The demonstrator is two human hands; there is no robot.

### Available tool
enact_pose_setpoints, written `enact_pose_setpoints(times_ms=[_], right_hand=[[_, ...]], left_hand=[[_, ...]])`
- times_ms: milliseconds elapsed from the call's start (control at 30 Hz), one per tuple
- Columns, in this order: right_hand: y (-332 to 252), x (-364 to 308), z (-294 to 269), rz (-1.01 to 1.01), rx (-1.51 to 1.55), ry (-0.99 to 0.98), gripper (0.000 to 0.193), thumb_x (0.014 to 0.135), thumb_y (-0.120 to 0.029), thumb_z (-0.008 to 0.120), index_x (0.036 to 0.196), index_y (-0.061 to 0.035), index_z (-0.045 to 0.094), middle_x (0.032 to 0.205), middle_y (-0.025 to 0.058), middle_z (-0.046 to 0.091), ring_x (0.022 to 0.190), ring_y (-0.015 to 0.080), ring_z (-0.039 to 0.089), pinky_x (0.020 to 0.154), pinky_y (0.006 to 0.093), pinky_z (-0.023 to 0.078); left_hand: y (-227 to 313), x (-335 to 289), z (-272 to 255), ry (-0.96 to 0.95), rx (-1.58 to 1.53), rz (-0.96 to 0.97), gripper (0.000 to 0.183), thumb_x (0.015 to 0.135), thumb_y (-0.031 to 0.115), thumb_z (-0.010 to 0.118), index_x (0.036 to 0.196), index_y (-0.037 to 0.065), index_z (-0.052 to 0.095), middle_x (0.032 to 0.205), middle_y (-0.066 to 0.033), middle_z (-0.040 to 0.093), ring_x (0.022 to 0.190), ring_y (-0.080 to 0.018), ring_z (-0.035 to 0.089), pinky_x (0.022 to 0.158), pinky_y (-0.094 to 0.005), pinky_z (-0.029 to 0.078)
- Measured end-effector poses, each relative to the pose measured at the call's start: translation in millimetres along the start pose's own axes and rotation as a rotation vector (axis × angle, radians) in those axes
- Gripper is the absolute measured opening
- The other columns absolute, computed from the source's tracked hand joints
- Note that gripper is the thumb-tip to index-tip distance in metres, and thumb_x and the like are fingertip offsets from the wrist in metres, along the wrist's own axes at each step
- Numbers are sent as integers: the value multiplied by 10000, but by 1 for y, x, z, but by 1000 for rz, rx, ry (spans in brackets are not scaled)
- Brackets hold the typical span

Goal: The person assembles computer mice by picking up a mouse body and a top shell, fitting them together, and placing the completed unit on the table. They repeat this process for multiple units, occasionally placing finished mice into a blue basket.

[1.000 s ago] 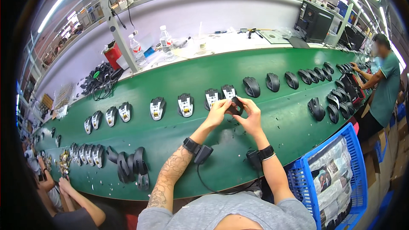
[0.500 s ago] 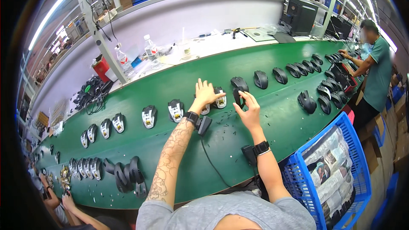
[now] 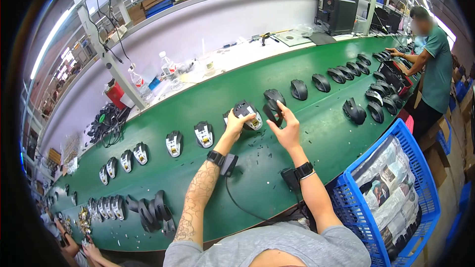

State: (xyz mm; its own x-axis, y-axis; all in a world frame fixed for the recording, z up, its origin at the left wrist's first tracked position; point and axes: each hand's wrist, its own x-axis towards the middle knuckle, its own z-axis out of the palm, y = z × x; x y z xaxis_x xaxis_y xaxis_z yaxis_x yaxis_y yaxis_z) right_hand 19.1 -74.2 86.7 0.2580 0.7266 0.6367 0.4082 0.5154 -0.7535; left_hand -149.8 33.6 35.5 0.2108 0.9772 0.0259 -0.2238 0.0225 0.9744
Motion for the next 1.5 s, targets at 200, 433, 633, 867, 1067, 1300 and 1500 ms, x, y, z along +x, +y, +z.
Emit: enact_pose_setpoints(times_ms=[200,433,633,867,1067,1300,1500], right_hand=[[-12,-17,22,-167,-166,-33,492,611,-235,803,994,16,624,960,144,635,892,270,595,803,346,477],[-9,-27,36,-74,-175,-40,510,596,-247,806,984,24,616,974,142,605,906,289,572,804,361,472],[-2,-25,35,17,-92,-6,496,572,-221,829,965,10,634,954,108,600,827,214,596,736,317,492],[-8,-23,29,12,-151,-47,455,571,-176,827,961,-15,655,925,87,608,792,194,597,718,293,492],[-4,-29,35,-107,-266,-66,473,567,-155,807,997,-37,650,1053,105,570,1032,263,504,882,374,428],[26,-29,38,441,359,-54,387,815,-273,662,1102,-24,590,986,59,586,914,154,556,788,303,469],[31,-33,35,798,902,-179,227,870,-278,592,855,-52,582,853,28,601,815,127,561,744,285,465]], left_hand=[[10,-32,0,-73,-301,-238,392,894,403,446,1120,89,508,1057,-79,586,903,-196,602,766,-370,508],[15,-62,21,-92,-417,-160,439,933,435,334,1193,101,450,1124,-76,546,1025,-192,538,857,-369,452],[8,-68,30,-29,-335,-75,361,929,345,419,1218,144,337,1111,-48,500,1000,-152,524,831,-314,447],[-12,-61,20,-110,-255,-28,398,904,311,491,1184,111,290,1043,-51,474,994,-142,480,826,-273,410],[20,-76,33,-49,-158,68,573,745,8,679,1157,137,304,1041,-101,506,926,-192,565,734,-293,497],[30,-68,24,51,-376,79,571,702,-25,669,1154,116,350,1044,-79,510,948,-224,574,761,-370,536],[31,-69,20,32,-372,106,602,685,-41,677,1160,98,334,1018,-79,517,923,-215,582,782,-359,527]])
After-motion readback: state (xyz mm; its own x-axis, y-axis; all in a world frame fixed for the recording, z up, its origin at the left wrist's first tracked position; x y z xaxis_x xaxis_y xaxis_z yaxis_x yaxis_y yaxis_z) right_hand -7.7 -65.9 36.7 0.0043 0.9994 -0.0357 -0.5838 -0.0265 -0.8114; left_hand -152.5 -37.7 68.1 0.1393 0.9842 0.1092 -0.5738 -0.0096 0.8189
